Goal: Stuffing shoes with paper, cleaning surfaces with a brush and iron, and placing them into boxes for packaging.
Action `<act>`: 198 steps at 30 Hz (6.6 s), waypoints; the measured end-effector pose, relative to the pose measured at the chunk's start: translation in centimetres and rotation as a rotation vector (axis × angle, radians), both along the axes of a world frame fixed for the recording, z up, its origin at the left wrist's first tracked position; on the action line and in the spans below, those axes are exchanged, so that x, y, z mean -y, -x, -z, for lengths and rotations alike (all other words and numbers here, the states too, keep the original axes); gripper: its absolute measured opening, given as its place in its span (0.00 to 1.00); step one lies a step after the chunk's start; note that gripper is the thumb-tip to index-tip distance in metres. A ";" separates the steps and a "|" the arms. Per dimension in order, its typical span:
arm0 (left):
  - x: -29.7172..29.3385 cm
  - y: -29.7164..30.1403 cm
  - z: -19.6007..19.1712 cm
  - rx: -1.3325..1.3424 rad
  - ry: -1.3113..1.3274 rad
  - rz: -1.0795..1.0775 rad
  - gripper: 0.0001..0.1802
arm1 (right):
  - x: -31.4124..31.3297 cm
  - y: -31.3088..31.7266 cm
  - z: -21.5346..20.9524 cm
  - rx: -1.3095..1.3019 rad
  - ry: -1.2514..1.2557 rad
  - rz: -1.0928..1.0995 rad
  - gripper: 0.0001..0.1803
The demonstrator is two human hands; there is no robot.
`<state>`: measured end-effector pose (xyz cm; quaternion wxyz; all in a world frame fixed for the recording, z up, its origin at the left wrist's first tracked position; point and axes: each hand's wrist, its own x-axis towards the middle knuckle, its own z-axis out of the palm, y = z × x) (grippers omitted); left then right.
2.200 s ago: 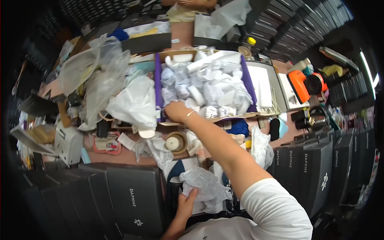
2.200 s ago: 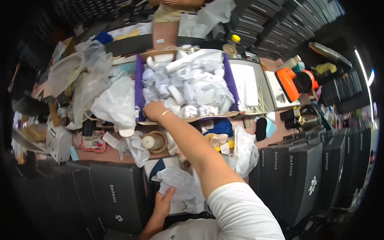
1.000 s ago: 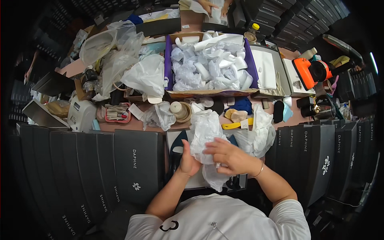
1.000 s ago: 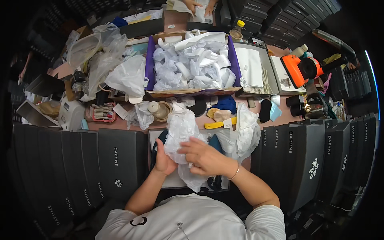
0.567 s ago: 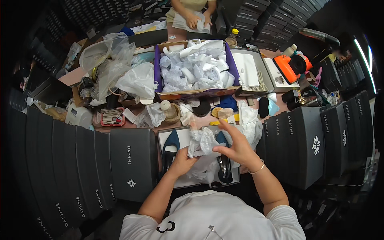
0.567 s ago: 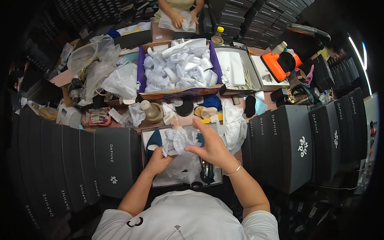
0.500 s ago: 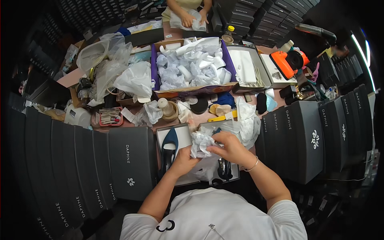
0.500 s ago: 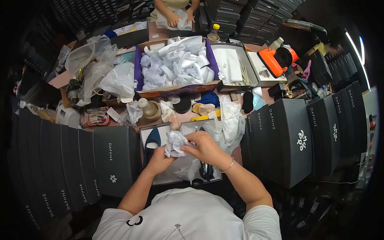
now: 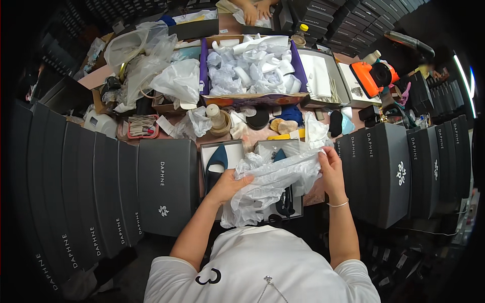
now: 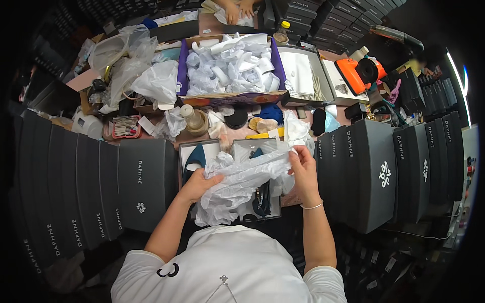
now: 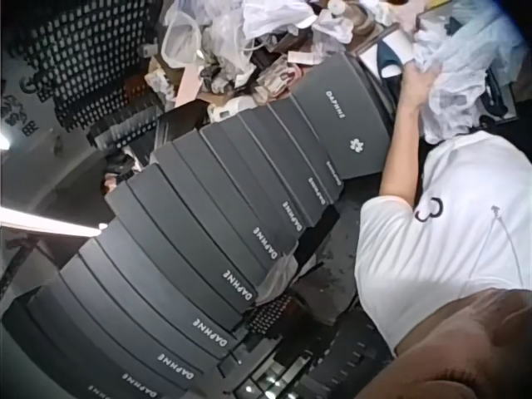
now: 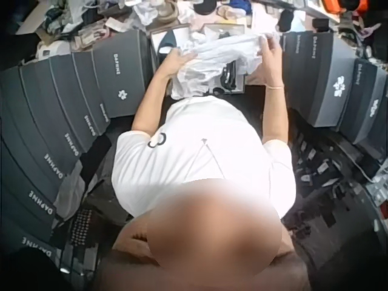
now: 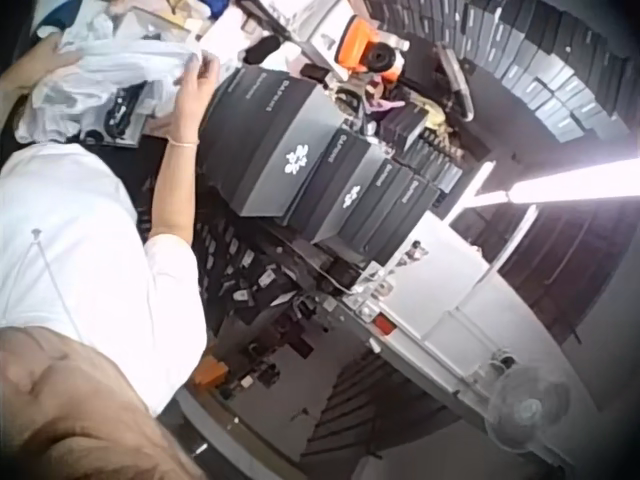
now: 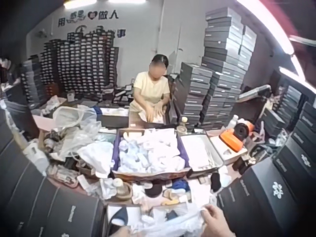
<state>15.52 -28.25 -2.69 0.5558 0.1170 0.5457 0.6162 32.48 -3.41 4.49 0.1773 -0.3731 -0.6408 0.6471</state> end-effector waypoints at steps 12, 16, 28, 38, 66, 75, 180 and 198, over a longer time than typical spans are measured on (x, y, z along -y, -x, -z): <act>0.4 0.7 -0.1 -0.086 -0.116 0.051 0.38 | 6.4 2.9 0.3 0.197 -0.843 -0.464 0.07; 0.7 -0.9 0.3 -0.148 -0.041 -0.053 0.33 | 5.0 3.3 1.0 0.266 -0.548 -0.276 0.12; 0.8 2.7 2.2 -0.146 0.093 0.143 0.26 | -0.2 1.6 -2.0 0.285 -1.032 -0.663 0.55; 1.7 4.7 1.4 -0.297 0.132 0.105 0.29 | 7.2 -0.7 6.8 0.534 -0.845 -1.262 0.64; -7.3 1.6 8.4 -1.401 0.457 0.614 0.08 | 13.0 3.5 0.3 0.111 -0.125 -0.991 0.23; -2.7 3.3 3.6 -0.436 0.096 -0.320 0.20 | -2.3 12.9 4.6 0.145 -1.411 -0.297 0.40; -1.0 -5.9 -1.1 0.406 -0.282 -0.370 0.16 | 6.9 2.4 4.4 -0.288 0.137 -0.432 0.11; 2.9 -4.6 1.3 0.002 -0.062 -0.606 0.11 | 10.8 -0.1 5.5 0.062 -0.196 -0.513 0.26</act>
